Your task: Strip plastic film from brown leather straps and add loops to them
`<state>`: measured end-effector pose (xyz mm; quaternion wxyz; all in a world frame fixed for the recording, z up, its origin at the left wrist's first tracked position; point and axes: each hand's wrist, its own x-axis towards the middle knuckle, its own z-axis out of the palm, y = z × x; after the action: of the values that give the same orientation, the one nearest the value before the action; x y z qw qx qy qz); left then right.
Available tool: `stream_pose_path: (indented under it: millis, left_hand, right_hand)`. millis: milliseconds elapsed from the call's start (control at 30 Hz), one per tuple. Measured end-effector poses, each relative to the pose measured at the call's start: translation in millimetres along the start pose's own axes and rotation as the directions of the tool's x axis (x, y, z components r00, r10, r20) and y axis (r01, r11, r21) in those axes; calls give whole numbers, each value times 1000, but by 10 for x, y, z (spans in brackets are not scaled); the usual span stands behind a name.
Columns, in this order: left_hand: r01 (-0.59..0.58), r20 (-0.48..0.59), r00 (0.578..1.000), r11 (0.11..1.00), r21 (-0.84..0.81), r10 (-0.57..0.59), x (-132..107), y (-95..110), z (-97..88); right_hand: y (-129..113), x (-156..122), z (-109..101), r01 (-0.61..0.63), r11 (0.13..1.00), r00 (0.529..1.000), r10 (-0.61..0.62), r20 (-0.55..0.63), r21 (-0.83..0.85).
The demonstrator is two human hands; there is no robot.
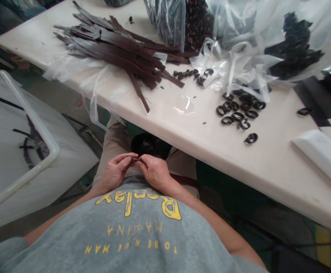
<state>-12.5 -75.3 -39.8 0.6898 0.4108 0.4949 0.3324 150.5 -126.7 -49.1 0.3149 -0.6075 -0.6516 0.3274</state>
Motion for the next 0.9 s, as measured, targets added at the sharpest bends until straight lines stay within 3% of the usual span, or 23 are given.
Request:
stream_pose_path:
  millis: [100,200,333,400,600,767,900]
  left_hand:
    - [-93,8,996,978,185,93,-9,64,-7]
    - [-168,42,986,952,257,162,1,126,-33]
    - [-225,101,973,946,231,207,36,152,-103]
    - [-245,141,966,940,236,216,50,159,-139]
    - [-274,203,953,927,258,225,44,178,-192]
    - [-319,240,934,919,230,264,40,142,-213]
    - [-386,287,901,904,185,326,70,120,-233]
  right_hand:
    - [3,7,-14,6,994,1000,-9,-19,-105]
    - [-3,12,-67,-2,1000,1000,2,0,-11]
    - [14,6,-161,-74,962,993,45,112,264]
    - [24,0,-193,-112,939,985,61,164,326]
    - [6,-29,-210,-66,975,982,27,185,211]
    - [-23,-45,-185,-59,963,982,8,190,263]
    - [-43,-56,-156,-114,946,982,61,177,304]
